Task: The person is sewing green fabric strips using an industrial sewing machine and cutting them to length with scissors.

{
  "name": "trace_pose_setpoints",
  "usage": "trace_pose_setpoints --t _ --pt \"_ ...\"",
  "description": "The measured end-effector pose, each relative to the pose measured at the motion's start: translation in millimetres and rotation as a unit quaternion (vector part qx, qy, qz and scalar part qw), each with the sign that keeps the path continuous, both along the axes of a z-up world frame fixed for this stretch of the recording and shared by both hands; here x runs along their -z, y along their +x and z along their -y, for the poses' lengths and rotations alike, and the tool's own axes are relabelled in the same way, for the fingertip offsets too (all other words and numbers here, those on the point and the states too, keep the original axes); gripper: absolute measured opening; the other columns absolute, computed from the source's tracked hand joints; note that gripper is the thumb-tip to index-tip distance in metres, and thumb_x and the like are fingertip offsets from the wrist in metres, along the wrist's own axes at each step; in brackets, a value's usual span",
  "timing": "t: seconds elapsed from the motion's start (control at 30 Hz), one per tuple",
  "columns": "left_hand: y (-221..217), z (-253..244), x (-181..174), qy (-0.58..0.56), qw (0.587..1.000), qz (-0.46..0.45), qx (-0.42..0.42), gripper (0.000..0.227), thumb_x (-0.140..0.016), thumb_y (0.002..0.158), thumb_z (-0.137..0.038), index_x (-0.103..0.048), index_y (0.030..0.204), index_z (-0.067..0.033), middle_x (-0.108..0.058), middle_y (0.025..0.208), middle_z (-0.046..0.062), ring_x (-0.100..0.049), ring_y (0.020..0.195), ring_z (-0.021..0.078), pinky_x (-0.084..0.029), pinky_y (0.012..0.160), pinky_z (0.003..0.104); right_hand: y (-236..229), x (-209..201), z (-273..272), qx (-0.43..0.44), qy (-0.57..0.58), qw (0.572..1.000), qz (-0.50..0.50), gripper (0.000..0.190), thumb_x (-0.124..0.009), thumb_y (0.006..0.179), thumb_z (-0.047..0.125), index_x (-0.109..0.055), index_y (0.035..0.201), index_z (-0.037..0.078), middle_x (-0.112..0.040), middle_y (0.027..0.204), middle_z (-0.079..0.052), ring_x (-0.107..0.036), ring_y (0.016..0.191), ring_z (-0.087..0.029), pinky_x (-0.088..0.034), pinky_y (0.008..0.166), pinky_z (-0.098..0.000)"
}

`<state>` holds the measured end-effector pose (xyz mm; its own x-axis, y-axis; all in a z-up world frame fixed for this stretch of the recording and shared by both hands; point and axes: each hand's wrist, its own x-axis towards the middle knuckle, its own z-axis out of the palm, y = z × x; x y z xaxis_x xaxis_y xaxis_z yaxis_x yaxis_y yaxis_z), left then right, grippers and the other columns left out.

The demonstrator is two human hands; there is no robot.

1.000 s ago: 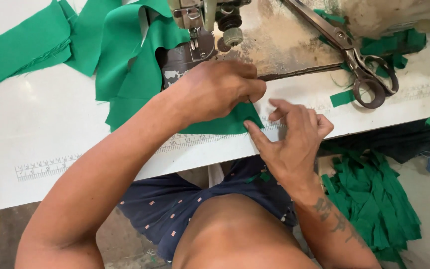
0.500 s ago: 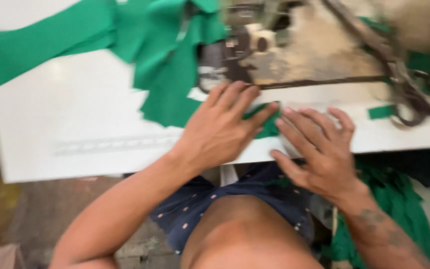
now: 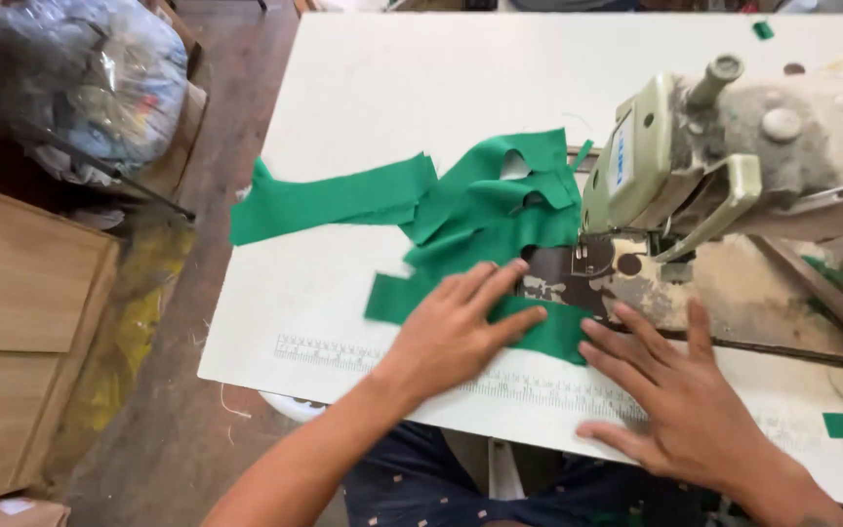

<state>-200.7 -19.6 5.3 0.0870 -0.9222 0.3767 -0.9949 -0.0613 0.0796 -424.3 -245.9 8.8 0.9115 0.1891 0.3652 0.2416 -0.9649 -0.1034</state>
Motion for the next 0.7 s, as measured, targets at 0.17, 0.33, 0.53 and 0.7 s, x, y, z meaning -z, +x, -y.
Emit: trace_pose_setpoints --t 0.17,0.33,0.53,0.7 --pt "30 17 -13 -0.092 0.988 0.09 0.082 0.021 -0.063 0.112 -0.01 -0.073 0.131 -0.0081 -0.064 0.147 0.018 -0.064 0.123 0.0366 -0.055 0.097 0.048 46 2 27 -0.004 -0.022 1.0 -0.006 0.077 -0.076 0.087 0.073 -0.067 0.145 0.023 -0.056 0.168 0.001 -0.041 0.165 -0.028 -0.041 0.116 -0.0602" --pt "27 40 25 -0.07 0.979 -0.03 0.19 0.026 -0.06 0.113 -0.01 -0.074 0.133 0.0008 -0.073 0.139 0.016 -0.065 0.121 0.0342 -0.056 0.103 0.046 28 12 37 -0.013 0.033 0.997 -0.071 0.082 -0.069 0.104 0.067 -0.042 0.173 0.03 -0.034 0.182 0.003 -0.026 0.173 -0.027 -0.031 0.128 -0.0556" --pt "36 37 20 -0.04 0.984 -0.003 0.175 0.032 -0.064 0.106 -0.003 -0.074 0.137 -0.0066 -0.072 0.146 0.008 -0.063 0.127 0.0301 -0.054 0.093 0.044 35 4 35 -0.01 0.043 0.995 -0.094 0.081 -0.073 0.099 0.069 -0.055 0.164 0.024 -0.04 0.179 -0.001 -0.03 0.171 -0.029 -0.038 0.118 -0.0494" --pt "35 40 15 -0.058 0.983 -0.015 0.172 0.025 -0.063 0.109 -0.001 -0.076 0.131 -0.005 -0.072 0.142 0.009 -0.064 0.124 0.0304 -0.053 0.091 0.044 37 2 39 -0.02 0.09 0.99 -0.107 0.076 -0.076 0.097 0.063 -0.059 0.157 0.02 -0.046 0.176 -0.003 -0.033 0.17 -0.032 -0.042 0.116 -0.0485"
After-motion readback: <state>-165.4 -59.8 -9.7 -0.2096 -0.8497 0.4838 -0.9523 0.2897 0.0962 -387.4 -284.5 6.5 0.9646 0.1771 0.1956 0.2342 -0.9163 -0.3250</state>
